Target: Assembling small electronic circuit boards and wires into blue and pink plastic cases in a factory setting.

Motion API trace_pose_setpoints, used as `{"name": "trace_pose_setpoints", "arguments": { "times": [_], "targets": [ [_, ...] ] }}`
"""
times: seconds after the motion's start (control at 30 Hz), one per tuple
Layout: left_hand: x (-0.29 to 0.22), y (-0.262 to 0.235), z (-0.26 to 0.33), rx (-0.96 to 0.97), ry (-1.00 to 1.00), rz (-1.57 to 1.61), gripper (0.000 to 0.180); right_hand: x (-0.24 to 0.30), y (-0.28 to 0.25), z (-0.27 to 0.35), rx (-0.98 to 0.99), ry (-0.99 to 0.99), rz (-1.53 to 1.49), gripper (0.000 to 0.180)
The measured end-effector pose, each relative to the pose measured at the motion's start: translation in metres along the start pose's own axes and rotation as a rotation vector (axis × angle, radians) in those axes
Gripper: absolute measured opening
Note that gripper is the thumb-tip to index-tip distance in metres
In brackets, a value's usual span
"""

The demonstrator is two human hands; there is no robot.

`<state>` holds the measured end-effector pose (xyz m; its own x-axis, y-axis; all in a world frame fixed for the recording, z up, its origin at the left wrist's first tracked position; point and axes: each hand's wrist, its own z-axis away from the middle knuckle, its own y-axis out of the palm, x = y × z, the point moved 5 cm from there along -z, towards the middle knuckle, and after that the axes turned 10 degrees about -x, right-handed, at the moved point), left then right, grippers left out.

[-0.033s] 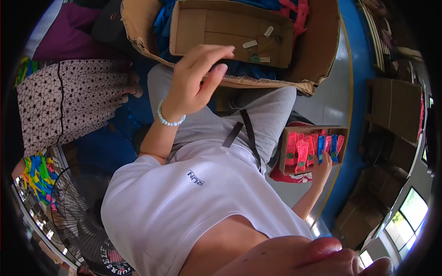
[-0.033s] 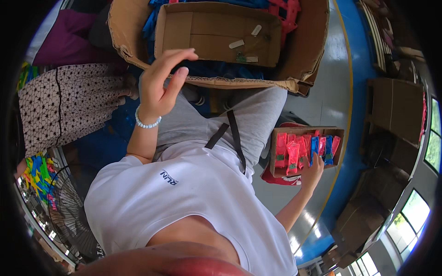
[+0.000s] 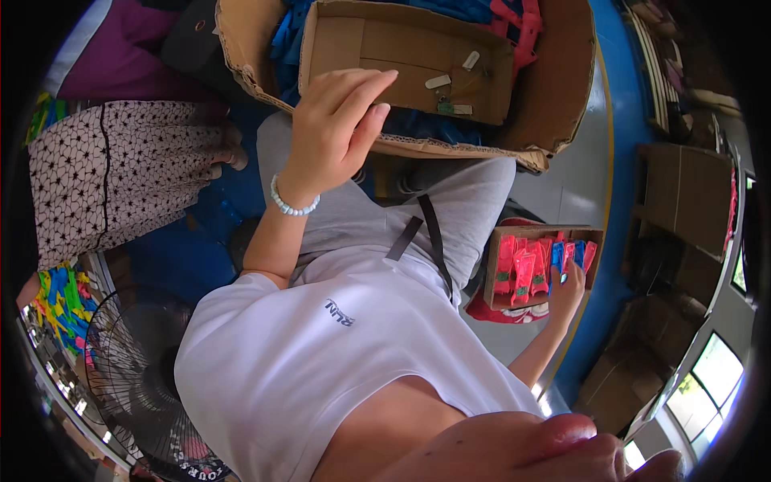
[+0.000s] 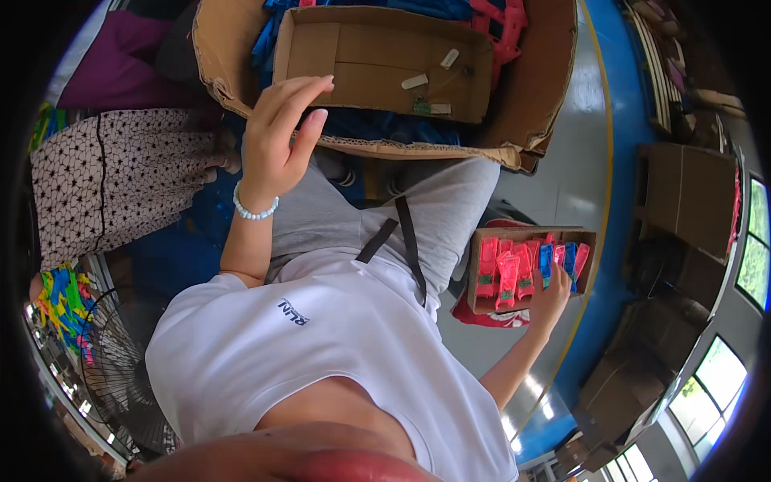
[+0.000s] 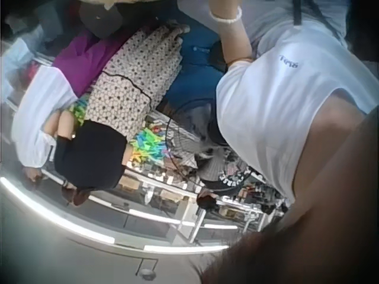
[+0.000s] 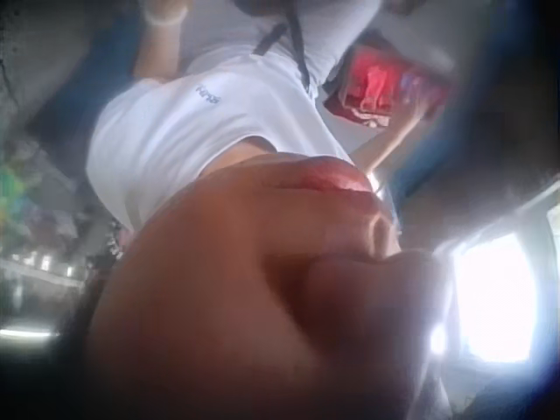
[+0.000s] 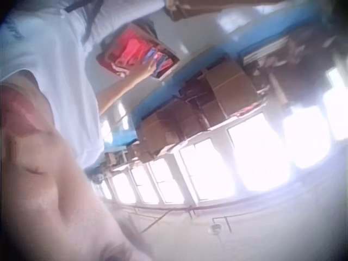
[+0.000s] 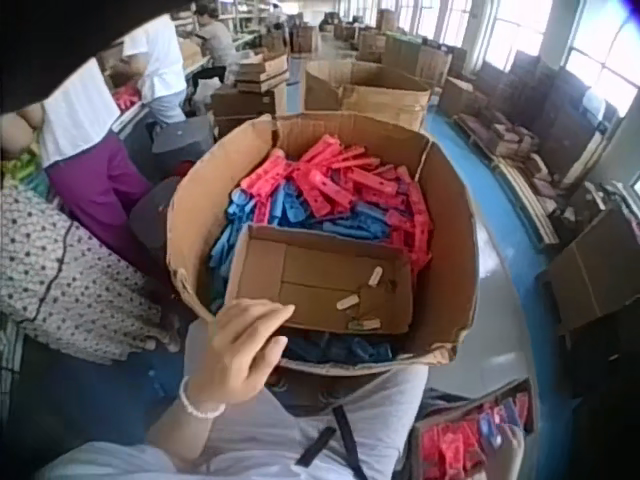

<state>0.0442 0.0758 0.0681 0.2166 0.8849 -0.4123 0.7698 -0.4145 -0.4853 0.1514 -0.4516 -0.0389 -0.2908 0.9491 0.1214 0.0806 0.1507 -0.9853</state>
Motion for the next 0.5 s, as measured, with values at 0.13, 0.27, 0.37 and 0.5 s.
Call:
{"name": "trace_pose_setpoints", "arguments": {
  "times": [0.13,0.27,0.37,0.5],
  "targets": [
    [0.034,0.018,0.040,0.173,-0.034,-0.254,0.026,0.141,-0.067,-0.126,-0.336,-0.469,-0.066,0.025],
    [0.025,0.018,0.037,0.065,0.133,-0.310,0.031,0.271,-0.072,-0.216,-0.208,-0.603,-0.351,0.024],
    [0.029,0.015,0.041,0.045,0.135,-0.309,0.032,0.331,0.017,-0.296,0.270,-0.625,-0.201,0.032],
    [0.028,0.018,0.039,0.012,0.137,-0.270,0.030,0.325,0.173,-0.379,0.434,-0.608,0.153,0.045]
  ]
}}
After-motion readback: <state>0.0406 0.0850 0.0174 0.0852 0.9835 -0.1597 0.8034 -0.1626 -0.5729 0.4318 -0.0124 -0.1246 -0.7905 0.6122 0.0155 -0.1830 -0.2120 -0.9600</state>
